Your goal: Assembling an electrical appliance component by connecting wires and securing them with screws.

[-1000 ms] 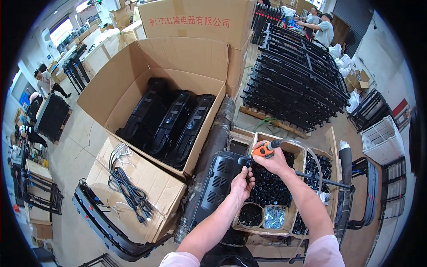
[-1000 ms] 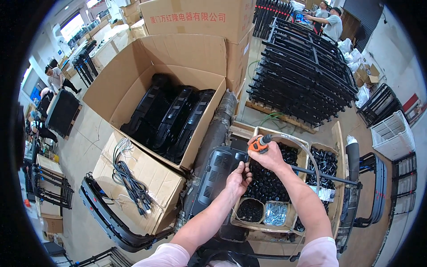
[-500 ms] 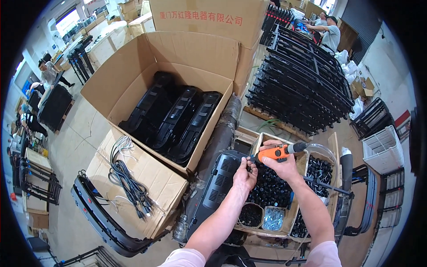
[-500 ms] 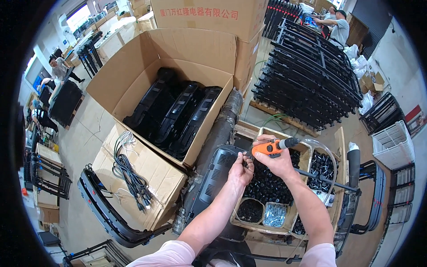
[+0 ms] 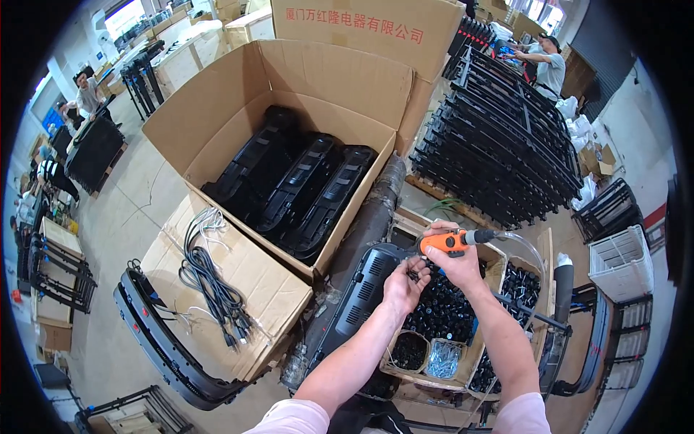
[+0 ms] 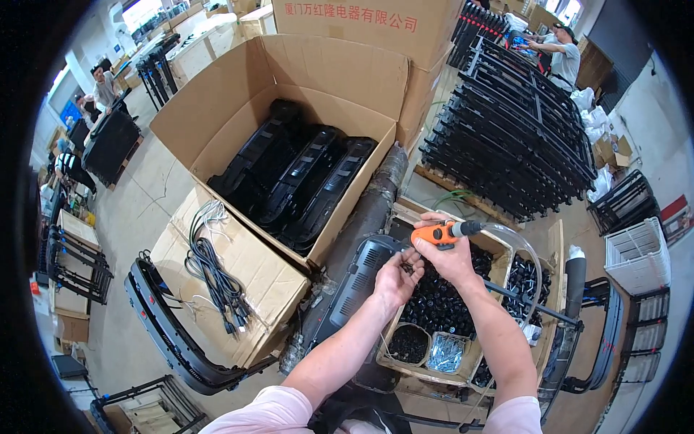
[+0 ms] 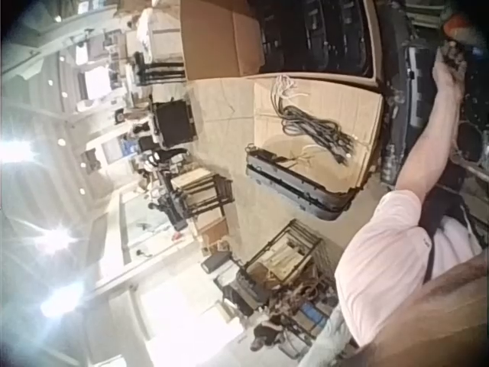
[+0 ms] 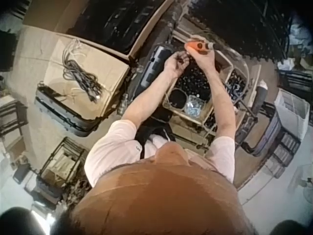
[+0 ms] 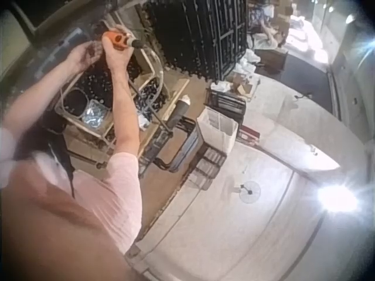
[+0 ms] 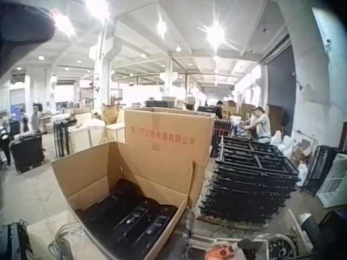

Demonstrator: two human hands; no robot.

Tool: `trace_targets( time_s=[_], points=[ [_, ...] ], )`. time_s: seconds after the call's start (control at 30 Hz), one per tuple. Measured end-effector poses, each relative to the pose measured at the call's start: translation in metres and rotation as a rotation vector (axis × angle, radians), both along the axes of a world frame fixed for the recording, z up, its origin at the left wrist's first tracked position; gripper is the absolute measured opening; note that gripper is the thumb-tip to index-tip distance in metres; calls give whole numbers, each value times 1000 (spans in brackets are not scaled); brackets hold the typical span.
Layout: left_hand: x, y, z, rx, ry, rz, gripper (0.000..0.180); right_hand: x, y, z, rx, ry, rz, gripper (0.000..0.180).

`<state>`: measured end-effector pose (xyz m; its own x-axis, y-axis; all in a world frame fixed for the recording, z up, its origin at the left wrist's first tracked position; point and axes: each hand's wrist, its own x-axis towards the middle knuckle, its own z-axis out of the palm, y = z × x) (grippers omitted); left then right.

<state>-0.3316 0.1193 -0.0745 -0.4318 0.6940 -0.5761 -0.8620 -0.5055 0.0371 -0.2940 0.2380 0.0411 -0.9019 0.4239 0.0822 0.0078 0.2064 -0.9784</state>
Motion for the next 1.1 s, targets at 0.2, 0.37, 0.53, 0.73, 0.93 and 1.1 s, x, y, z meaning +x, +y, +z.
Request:
trace_targets(
  time_s=[0.2, 0.37, 0.53, 0.73, 0.93, 1.1],
  points=[
    [16, -23, 3, -33, 146, -166, 31, -22, 0, -10, 50, -76, 1, 50],
    [23, -36, 8, -81, 269, -247, 27, -32, -3, -13, 152, -129, 37, 47],
    [20, -50, -7, -81, 383, -322, 23, -40, -4, -14, 190, -168, 92, 38],
    [24, -55, 8, -230, 222, -156, 24, -37, -2, -18, 197, -178, 56, 36],
    [17, -68, -1, -202, 328, -198, 28, -40, -2, -15, 141, -186, 74, 35],
    [19, -66, -1, -170, 277, -196, 28, -42, 13, -28, 83, -169, 57, 35]
  ],
)
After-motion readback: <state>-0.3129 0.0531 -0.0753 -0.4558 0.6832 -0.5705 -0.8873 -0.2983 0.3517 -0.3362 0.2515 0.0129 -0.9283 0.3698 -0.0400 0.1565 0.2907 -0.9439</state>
